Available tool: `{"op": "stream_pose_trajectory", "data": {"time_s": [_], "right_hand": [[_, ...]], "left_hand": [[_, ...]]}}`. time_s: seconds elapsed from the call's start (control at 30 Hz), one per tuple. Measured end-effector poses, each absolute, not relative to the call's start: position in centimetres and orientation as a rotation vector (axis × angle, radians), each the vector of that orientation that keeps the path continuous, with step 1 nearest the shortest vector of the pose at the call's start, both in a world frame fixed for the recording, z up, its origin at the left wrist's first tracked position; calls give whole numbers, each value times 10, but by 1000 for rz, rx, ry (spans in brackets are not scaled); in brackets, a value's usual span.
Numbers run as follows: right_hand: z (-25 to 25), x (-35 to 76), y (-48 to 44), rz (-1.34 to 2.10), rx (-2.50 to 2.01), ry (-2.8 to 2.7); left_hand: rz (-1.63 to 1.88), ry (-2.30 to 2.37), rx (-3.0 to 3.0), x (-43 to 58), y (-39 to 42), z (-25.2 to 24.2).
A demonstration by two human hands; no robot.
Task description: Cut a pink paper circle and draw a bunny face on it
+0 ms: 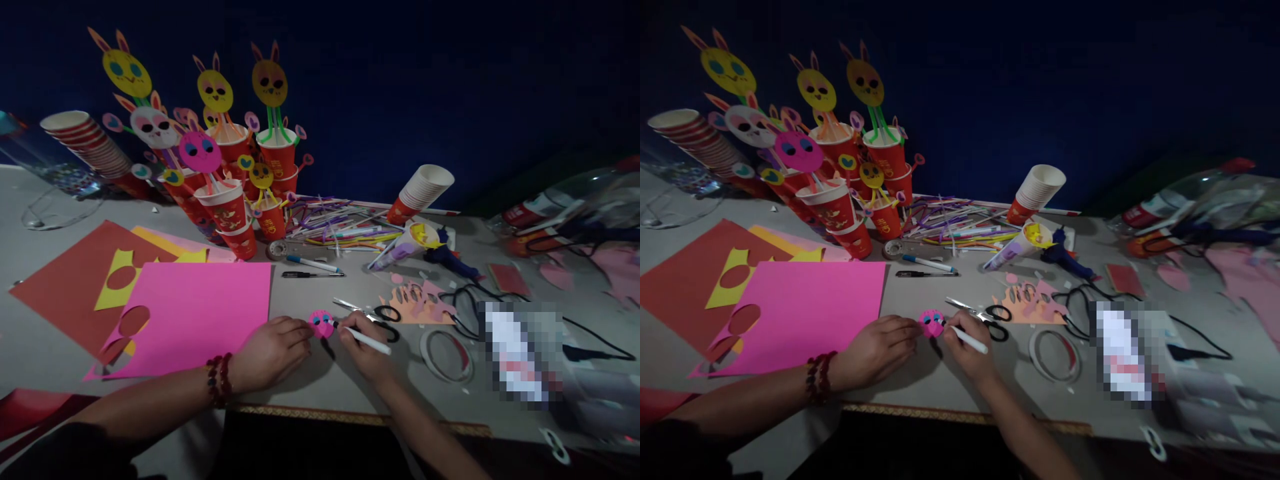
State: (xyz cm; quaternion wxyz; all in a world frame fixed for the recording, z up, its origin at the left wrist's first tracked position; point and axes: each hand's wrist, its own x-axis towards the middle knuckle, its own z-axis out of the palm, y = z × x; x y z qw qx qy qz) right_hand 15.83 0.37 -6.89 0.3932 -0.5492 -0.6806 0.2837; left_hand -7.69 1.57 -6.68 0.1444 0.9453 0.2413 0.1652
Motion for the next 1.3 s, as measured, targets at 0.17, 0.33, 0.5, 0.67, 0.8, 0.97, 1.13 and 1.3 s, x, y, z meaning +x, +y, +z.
{"op": "stream_pose_trajectory", "data": {"time_s": [0.17, 0.33, 0.5, 0.67, 0.8, 0.97, 1.13, 1.3], "right_hand": [[-69, 158, 2, 723, -1428, -1673], [-67, 158, 3, 725, -1428, -1674], [-65, 157, 4, 732, -1419, -1699], [-64, 157, 3, 705, -1436, -1651], [-65, 157, 4, 717, -1417, -1660], [-65, 158, 3, 718, -1427, -1658], [-64, 158, 3, 712, -1441, -1641], [-65, 158, 3, 723, -1413, -1699]], "left_hand": [[495, 691, 2717, -77, 16, -66], [496, 692, 2713, -77, 16, -66], [498, 693, 2723, -77, 16, -66], [512, 705, 2717, -77, 16, -66], [513, 688, 2715, -76, 16, -64], [485, 689, 2711, -77, 16, -64], [483, 692, 2715, -77, 16, -65], [504, 688, 2735, -77, 17, -66]]}}
